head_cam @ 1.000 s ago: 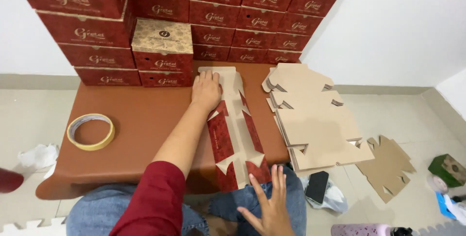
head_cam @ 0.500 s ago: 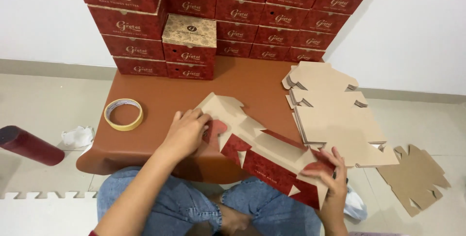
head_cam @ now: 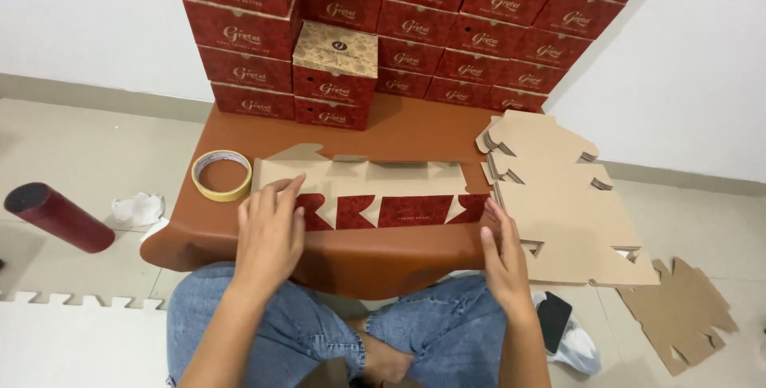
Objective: Assembling cardboard gift boxes by folding pre-cut sheets and placing smaller boxes inside them.
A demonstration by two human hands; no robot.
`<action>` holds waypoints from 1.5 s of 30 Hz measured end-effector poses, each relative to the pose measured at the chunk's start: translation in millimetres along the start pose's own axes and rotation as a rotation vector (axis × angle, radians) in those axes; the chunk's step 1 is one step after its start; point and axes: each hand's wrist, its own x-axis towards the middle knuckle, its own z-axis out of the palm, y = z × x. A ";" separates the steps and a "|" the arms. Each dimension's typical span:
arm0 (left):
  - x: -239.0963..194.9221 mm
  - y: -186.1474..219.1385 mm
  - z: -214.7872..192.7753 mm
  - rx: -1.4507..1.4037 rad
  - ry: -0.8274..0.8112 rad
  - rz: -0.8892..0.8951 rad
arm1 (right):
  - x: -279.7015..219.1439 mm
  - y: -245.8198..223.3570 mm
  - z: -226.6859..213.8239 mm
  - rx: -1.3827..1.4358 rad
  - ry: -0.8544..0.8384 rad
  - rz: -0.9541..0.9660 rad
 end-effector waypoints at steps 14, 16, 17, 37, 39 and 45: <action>41.2 88.7 74.7 -0.180 -0.285 0.233 | -7.0 29.0 9.6 -0.088 0.141 -0.082; 40.7 85.8 82.6 -0.187 -0.289 0.237 | -13.6 15.4 9.7 -0.069 0.145 -0.100; 39.1 83.0 86.1 -0.196 -0.301 0.235 | -16.6 12.8 9.7 -0.102 0.164 -0.169; 34.8 83.9 54.8 -0.454 -0.324 0.405 | -2.3 -32.0 24.5 -0.354 0.184 -0.649; 32.5 88.5 51.4 -0.359 -0.239 0.492 | 0.8 -20.5 21.2 -0.350 0.103 -0.627; 14.8 94.6 69.3 -0.300 -0.158 0.614 | 12.1 -1.4 6.1 -0.542 0.086 -0.567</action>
